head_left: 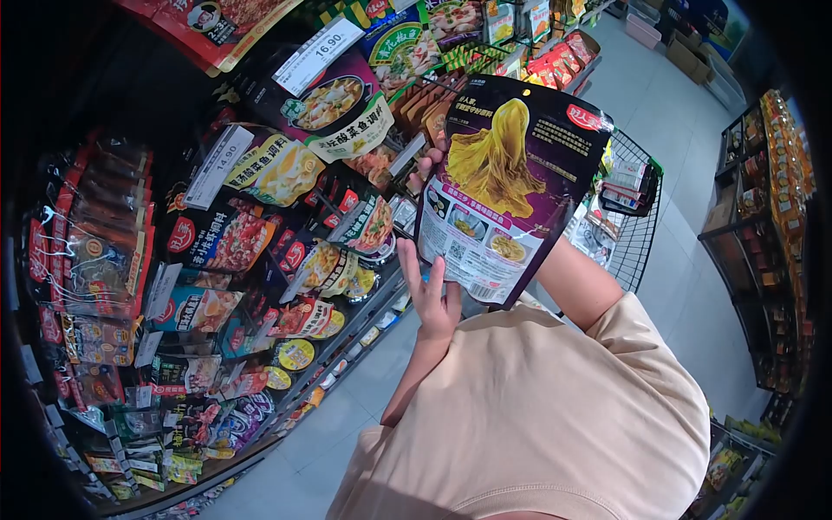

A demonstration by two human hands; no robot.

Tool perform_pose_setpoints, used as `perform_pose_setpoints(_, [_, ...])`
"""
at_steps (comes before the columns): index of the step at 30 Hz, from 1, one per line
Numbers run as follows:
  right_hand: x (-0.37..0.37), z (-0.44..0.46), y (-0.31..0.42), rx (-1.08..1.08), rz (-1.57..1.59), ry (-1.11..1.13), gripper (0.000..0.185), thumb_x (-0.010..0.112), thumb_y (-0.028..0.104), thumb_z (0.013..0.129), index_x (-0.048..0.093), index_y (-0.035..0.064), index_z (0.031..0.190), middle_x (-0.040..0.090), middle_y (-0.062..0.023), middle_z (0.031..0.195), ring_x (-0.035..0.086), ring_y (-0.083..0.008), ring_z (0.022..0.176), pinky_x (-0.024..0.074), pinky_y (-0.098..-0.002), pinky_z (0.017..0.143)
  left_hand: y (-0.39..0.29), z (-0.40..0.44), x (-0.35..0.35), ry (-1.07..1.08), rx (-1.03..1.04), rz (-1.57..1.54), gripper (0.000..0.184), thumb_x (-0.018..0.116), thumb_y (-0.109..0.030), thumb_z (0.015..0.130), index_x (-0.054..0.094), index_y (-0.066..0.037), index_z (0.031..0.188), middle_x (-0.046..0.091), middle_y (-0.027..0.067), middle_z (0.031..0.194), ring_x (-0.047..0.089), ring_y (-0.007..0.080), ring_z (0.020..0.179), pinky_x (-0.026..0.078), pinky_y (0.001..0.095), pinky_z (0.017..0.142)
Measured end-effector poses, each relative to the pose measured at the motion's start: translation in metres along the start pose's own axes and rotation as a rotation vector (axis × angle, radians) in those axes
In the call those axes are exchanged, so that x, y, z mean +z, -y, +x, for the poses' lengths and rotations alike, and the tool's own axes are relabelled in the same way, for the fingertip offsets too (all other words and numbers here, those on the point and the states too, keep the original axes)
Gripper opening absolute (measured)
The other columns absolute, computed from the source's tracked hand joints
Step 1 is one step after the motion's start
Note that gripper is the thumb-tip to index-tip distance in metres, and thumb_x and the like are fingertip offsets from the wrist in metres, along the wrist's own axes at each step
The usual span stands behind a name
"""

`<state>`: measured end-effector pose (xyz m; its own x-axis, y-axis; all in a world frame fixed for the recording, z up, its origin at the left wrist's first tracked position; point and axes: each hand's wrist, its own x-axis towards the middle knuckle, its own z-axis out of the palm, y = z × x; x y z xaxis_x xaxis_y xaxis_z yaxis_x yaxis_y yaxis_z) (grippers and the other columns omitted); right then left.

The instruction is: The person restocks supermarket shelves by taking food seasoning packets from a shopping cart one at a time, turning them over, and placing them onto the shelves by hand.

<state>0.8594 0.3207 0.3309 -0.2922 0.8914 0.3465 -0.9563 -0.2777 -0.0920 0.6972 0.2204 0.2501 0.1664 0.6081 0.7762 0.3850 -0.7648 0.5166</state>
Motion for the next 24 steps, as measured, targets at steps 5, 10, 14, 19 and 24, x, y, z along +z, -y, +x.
perform_pose_setpoints(5, [-0.004,-0.015,0.008,-0.019,-0.06,-0.166,0.027,0.056,0.027,0.098,0.067,0.0035,0.105,0.07,-0.0096,0.103,0.065,-0.0263,0.109,0.0452,-0.0401,0.11,0.0,0.008,-0.001,0.017,0.049,-0.106,0.056,0.058,0.001,0.091,0.049,-0.013,0.144,0.041,0.0292,0.15,0.039,0.0533,0.138,0.035,0.0601,0.111])
perform_pose_setpoints(10, [-0.018,-0.019,0.012,-0.075,-0.116,-0.25,0.028,0.055,0.03,0.099,0.066,0.0051,0.103,0.07,-0.0113,0.101,0.067,-0.0274,0.102,0.0522,-0.0408,0.1,-0.002,0.009,-0.001,0.058,0.038,-0.162,0.046,0.056,-0.002,0.095,0.053,-0.01,0.14,0.046,0.0298,0.146,0.044,0.0525,0.135,0.037,0.0593,0.11])
perform_pose_setpoints(14, [-0.035,-0.018,0.013,-0.156,-0.112,-0.295,0.031,0.055,0.036,0.1,0.063,0.0063,0.102,0.07,-0.0121,0.099,0.069,-0.0282,0.092,0.0564,-0.0411,0.088,0.001,0.003,0.005,-0.009,-0.074,-0.261,0.04,0.054,-0.005,0.099,0.054,-0.008,0.138,0.046,0.0298,0.147,0.044,0.0515,0.135,0.037,0.0576,0.111])
perform_pose_setpoints(19, [-0.028,-0.022,-0.002,-0.236,-0.268,-0.503,0.025,0.057,0.033,0.1,0.061,0.0088,0.103,0.068,-0.0072,0.095,0.066,-0.0187,0.088,0.0522,-0.0308,0.074,0.0,0.003,0.011,-0.134,-0.129,-0.398,0.045,0.057,-0.006,0.097,0.046,-0.004,0.141,0.046,0.0273,0.147,0.048,0.0403,0.134,0.038,0.049,0.113])
perform_pose_setpoints(24, [0.013,-0.021,-0.029,-0.499,-0.918,-0.739,0.023,0.054,0.026,0.106,0.058,0.006,0.094,0.054,0.0047,0.083,0.044,-0.0032,0.074,0.0382,-0.0237,0.066,0.015,-0.016,0.02,-0.426,-0.517,-0.702,0.047,0.054,-0.015,0.1,0.041,-0.005,0.144,0.048,0.0202,0.145,0.051,0.0344,0.132,0.041,0.0492,0.111])
